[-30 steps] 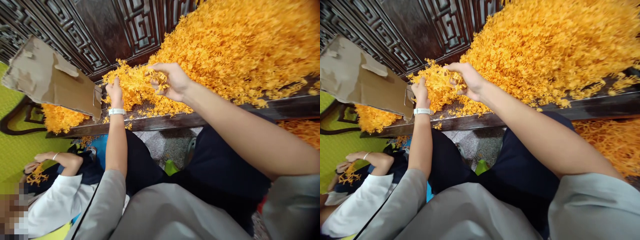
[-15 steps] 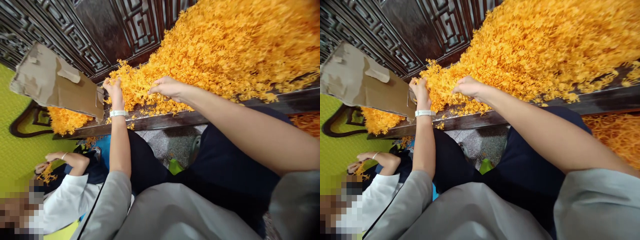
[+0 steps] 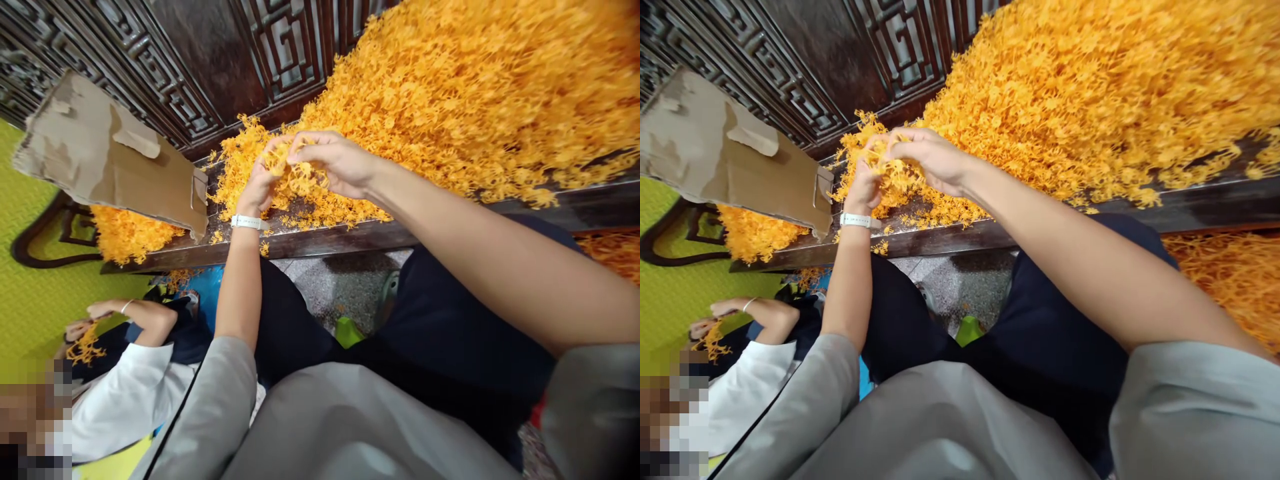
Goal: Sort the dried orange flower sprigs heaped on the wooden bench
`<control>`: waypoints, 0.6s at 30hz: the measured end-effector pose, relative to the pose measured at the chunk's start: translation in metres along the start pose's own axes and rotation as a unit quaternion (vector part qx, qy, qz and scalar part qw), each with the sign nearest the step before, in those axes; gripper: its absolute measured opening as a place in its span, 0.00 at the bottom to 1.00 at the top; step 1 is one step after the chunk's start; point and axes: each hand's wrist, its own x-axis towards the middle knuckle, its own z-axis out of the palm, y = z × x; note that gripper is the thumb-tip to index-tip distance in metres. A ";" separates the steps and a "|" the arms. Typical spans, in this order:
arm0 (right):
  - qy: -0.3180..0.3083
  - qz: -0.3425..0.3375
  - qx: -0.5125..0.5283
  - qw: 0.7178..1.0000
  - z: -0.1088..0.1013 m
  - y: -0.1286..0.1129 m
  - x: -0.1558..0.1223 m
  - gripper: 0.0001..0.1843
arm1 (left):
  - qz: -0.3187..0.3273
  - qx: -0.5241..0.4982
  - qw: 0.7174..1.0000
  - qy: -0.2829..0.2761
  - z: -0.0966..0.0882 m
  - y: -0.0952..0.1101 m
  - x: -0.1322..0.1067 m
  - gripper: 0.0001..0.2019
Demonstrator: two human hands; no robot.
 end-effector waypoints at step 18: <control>0.133 -0.081 -0.088 0.984 -0.017 0.016 0.024 0.21 | 0.106 0.101 0.989 0.029 -0.007 0.045 0.001 0.20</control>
